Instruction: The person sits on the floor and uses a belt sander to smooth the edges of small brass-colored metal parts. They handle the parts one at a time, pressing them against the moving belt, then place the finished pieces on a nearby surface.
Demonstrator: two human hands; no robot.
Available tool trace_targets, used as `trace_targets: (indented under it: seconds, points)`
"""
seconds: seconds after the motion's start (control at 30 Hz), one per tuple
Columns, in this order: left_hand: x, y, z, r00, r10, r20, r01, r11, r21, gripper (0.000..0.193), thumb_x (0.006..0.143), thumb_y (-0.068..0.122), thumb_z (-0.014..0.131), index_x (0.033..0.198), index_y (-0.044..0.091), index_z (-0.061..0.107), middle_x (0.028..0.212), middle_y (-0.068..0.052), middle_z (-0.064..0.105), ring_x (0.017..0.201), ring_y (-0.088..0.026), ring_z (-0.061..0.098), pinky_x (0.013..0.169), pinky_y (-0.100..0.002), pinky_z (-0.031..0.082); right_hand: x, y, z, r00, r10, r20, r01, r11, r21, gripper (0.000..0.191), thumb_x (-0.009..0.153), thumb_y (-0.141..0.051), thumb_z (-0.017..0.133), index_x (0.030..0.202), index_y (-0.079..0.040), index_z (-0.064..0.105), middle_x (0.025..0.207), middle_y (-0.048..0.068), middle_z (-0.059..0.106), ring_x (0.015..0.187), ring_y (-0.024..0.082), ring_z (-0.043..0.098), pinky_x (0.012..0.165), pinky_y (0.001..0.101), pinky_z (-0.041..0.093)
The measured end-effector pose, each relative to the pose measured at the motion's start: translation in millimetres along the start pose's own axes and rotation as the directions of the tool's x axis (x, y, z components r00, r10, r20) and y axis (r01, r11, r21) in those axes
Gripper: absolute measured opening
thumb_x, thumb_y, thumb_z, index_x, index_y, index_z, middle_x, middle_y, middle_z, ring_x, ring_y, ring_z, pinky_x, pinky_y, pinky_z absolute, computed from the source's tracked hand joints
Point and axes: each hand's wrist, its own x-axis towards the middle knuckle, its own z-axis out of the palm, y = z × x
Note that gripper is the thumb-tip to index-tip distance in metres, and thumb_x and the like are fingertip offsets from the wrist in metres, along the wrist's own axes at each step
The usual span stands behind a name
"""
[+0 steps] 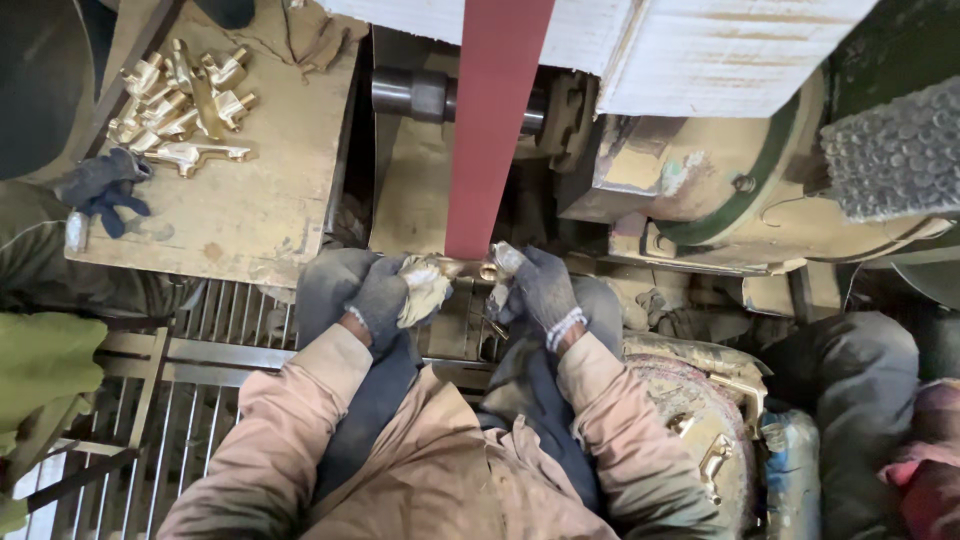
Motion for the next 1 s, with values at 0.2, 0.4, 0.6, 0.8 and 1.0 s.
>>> trace_targets:
  seconds: [0.2,0.4,0.6,0.8,1.0]
  points:
    - [-49.6,-2.0,-6.2,0.960,0.207,0.187,-0.251,0.935,0.252,0.032,0.090,0.005,0.070,0.121,-0.003,0.067,0.102,-0.009,0.071,0.090,-0.015,0.070,0.077,-0.026,0.058,-73.9,14.4,-7.1,0.986,-0.044,0.162,0.027,0.994,0.106,0.032,0.091,-0.012,0.070,0.120,0.002,0.066,0.094,0.009,0.074,0.073,0.014,0.068,0.066,0.0273,0.057]
    - [-79.1,3.2,1.9,0.959,0.145,0.242,-0.197,0.958,0.209,0.044,0.086,0.001,0.076,0.128,-0.001,0.065,0.100,-0.006,0.070,0.081,-0.012,0.067,0.066,-0.025,0.054,-119.6,17.7,-8.4,0.944,-0.233,0.235,0.277,0.945,-0.176,0.041,0.087,-0.010,0.077,0.124,0.003,0.068,0.111,0.008,0.076,0.098,0.014,0.069,0.087,0.0288,0.057]
    - [-92.2,10.2,16.6,0.949,0.174,0.263,-0.248,0.927,0.281,0.046,0.087,0.004,0.076,0.132,-0.002,0.065,0.110,-0.005,0.071,0.093,-0.010,0.065,0.078,-0.024,0.055,-136.7,14.9,-6.2,0.936,-0.342,0.087,0.342,0.816,-0.466,0.046,0.080,-0.011,0.082,0.123,0.000,0.068,0.110,0.008,0.079,0.099,0.012,0.073,0.087,0.0279,0.057]
    - [-98.9,9.0,21.2,0.956,0.113,0.272,-0.186,0.947,0.261,0.046,0.086,0.007,0.076,0.131,0.000,0.065,0.112,-0.004,0.072,0.099,-0.010,0.068,0.086,-0.026,0.058,-144.0,9.9,-8.4,0.927,-0.362,0.100,0.373,0.854,-0.364,0.050,0.084,-0.009,0.077,0.132,-0.003,0.067,0.115,0.007,0.079,0.101,0.011,0.070,0.089,0.0267,0.057]
    - [-94.2,2.9,16.1,0.955,0.155,0.254,-0.256,0.862,0.438,0.043,0.084,0.009,0.080,0.125,0.000,0.070,0.106,-0.002,0.074,0.094,-0.009,0.067,0.080,-0.025,0.058,-136.6,3.4,-14.5,0.936,-0.324,0.138,0.352,0.847,-0.398,0.052,0.083,-0.005,0.077,0.133,-0.001,0.065,0.114,0.006,0.078,0.100,0.011,0.070,0.091,0.0268,0.055]
